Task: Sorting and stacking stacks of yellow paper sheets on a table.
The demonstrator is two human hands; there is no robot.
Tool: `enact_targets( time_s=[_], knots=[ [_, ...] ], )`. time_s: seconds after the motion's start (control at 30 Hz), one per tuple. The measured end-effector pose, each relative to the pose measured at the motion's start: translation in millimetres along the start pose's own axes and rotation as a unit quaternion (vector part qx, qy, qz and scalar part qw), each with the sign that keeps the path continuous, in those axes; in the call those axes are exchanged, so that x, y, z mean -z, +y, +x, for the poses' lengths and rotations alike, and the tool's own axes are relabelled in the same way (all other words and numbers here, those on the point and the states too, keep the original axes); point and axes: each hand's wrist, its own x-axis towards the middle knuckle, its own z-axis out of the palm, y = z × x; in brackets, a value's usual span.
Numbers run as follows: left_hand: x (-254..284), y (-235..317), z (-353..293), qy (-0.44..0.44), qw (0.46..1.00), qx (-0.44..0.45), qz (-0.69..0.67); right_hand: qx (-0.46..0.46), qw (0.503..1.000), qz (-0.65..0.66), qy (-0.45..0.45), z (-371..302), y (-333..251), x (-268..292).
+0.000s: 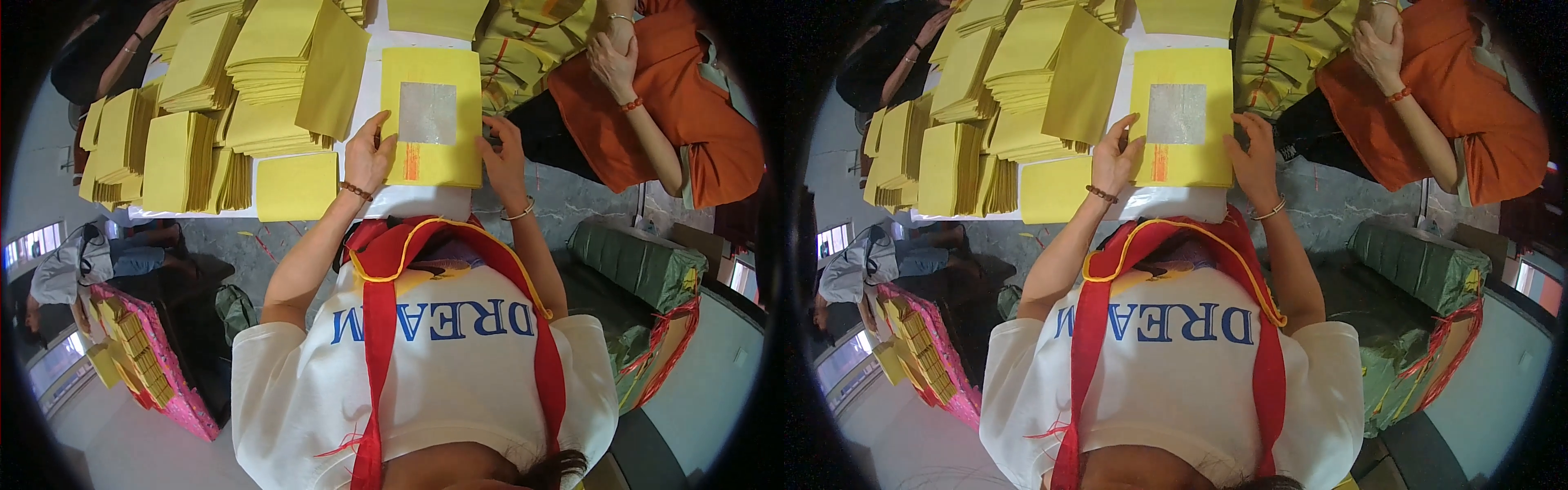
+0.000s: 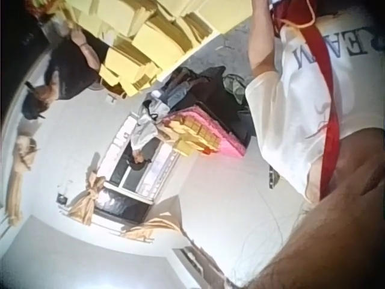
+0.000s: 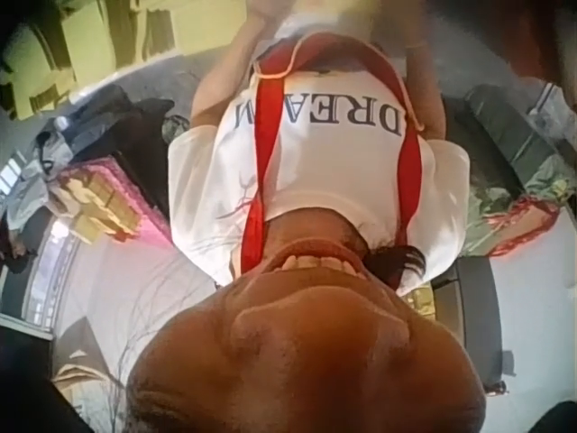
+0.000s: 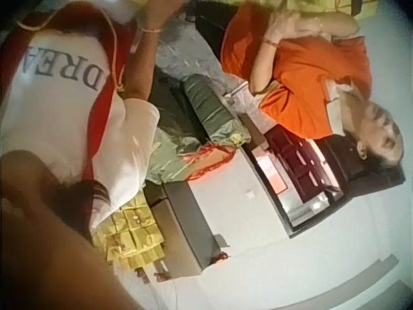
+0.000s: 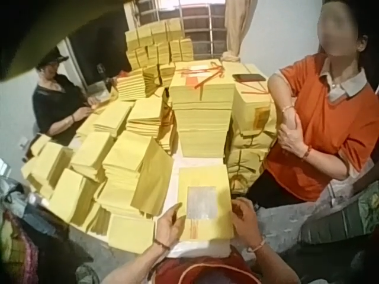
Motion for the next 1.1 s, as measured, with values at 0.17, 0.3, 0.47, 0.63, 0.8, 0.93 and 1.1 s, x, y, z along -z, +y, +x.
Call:
enact_targets(
  time_s=[0.17,0.3,0.47,0.63,0.8,0.93,1.1],
  knots=[
    [4,-8,-1,0.039,0.999,-0.018,0.025,0.069,0.987,-0.141,-0.034,-3,-3,0],
    [1,-28,-4,0.046,0.999,0.011,-0.021,0.059,0.993,-0.085,-0.056,-6,7,-3],
    [-12,-23,-14,-0.050,0.971,0.100,-0.211,-0.075,0.982,0.158,-0.068,-5,9,-14],
    [-15,-16,-21,-0.072,0.963,0.119,-0.231,-0.161,0.942,0.272,-0.115,-8,3,-22],
    [-18,-20,-24,-0.089,0.958,0.122,-0.242,-0.169,0.943,0.270,-0.101,-9,14,-26],
    [-19,-21,-24,-0.098,0.957,0.121,-0.247,-0.162,0.948,0.255,-0.095,-9,4,-25],
    [-24,-25,-18,-0.030,0.913,0.135,-0.383,-0.182,0.916,0.350,-0.077,-8,3,-26]
  ],
)
